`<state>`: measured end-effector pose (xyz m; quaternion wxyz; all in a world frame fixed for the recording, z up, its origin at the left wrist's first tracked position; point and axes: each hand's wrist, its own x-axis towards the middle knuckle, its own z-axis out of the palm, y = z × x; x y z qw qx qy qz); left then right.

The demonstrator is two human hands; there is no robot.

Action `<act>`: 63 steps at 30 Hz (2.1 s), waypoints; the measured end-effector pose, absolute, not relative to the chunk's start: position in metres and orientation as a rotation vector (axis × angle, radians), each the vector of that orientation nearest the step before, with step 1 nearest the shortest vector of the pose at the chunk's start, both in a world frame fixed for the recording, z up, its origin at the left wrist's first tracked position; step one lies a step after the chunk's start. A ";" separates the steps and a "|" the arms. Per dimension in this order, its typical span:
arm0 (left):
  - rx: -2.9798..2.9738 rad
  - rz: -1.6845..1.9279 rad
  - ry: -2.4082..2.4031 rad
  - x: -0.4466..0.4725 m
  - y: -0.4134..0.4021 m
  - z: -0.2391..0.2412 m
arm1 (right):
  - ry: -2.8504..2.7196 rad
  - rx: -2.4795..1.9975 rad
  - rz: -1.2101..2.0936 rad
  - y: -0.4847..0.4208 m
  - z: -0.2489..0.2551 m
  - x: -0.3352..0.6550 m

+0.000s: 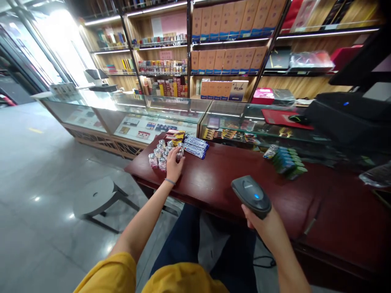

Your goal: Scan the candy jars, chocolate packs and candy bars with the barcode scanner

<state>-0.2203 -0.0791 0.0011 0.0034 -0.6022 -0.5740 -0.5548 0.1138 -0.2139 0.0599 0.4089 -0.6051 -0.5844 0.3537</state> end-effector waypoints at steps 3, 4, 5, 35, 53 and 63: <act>-1.906 -1.748 -1.813 -0.221 -0.073 -0.009 | -1.503 -1.490 0.918 -0.214 0.063 0.105; -1.922 -1.745 -1.830 -0.221 -0.071 -0.013 | -1.503 -1.489 0.920 -0.214 0.064 0.102; -1.936 -1.744 -1.850 -0.222 -0.069 -0.017 | -1.502 -1.492 0.919 -0.214 0.066 0.099; -2.245 -2.834 -1.760 -0.213 -0.069 -0.026 | -1.651 -1.417 1.004 -0.207 0.040 0.082; -2.268 -2.824 -1.939 -0.212 -0.075 -0.025 | -1.779 -1.330 1.010 -0.215 0.039 0.079; -2.300 -3.043 -1.793 -0.204 -0.073 -0.019 | -1.719 -1.370 0.977 -0.214 0.042 0.089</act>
